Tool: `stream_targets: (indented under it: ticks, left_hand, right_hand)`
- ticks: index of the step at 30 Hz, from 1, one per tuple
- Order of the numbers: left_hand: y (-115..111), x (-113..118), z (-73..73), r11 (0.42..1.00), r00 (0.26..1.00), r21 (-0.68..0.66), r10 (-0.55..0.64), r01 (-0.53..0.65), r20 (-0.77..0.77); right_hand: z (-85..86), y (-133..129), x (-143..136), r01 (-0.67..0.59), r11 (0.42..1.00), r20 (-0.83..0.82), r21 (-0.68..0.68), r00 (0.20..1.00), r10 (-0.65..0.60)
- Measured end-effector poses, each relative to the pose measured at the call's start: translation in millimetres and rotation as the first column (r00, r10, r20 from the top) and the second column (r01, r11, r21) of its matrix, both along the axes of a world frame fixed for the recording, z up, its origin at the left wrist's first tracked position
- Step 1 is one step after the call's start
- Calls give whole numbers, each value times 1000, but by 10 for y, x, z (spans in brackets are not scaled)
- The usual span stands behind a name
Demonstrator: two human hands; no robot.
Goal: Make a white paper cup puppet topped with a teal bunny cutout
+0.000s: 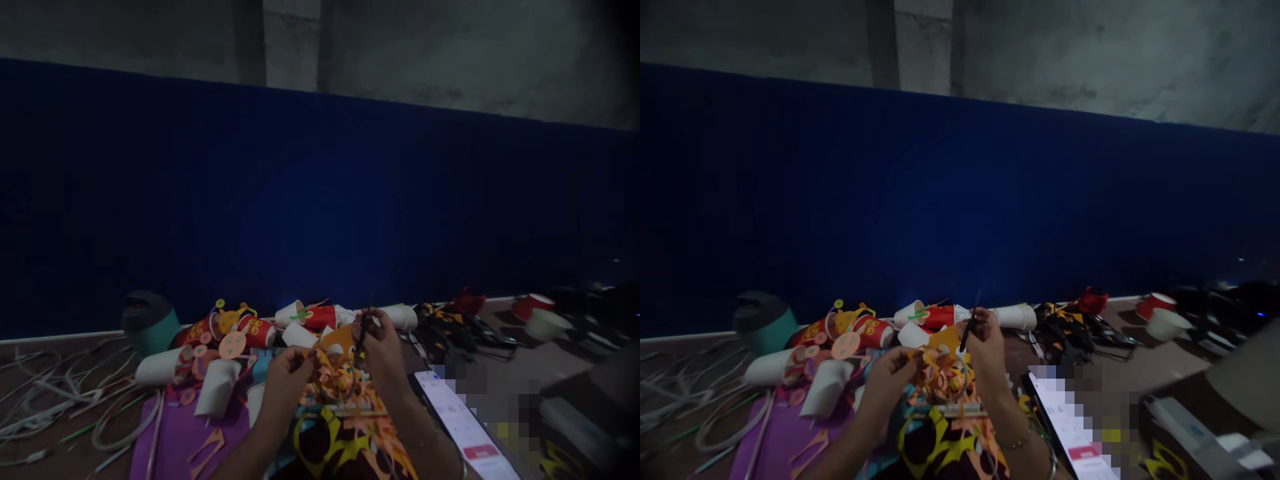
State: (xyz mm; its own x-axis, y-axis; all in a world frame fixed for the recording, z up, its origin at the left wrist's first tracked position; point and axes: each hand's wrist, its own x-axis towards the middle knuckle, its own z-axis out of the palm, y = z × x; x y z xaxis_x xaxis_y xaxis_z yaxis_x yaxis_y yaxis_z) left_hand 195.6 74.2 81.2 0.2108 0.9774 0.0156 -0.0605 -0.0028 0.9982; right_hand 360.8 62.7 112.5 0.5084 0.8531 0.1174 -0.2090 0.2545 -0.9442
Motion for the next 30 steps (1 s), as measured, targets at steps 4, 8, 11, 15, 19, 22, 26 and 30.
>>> stream_targets:
  ticks: [4,8,11,15,19,22,26,30]
  left_hand:
    - [21,-56,-38,985,978,159,-31,65,-206]
    - [-55,-49,47,963,970,265,15,51,-243]
    - [-70,-43,98,982,996,174,-60,71,-69]
    - [8,-64,83,997,997,61,-49,45,66]
    - [74,-96,91,993,950,-96,100,-75,295]
    - [111,-123,96,971,885,-177,224,-164,408]
    - [187,-176,90,923,774,-292,372,-251,512]
    - [237,-223,150,893,678,-348,445,-286,586]
  right_hand:
    - [-12,24,35,-34,999,-162,-20,986,30]
    - [-46,-10,-62,-100,995,-178,-9,979,97]
    - [-63,-41,-154,-204,979,-125,-21,972,200]
    - [-42,-71,-232,-296,954,-29,-53,955,295]
    - [36,-118,-255,-211,977,30,41,977,210]
    - [71,-164,-267,-258,963,106,83,963,249]
    - [-50,-181,-276,-564,822,172,-74,805,568]
    - [-260,-169,-240,-700,649,237,-298,604,761]
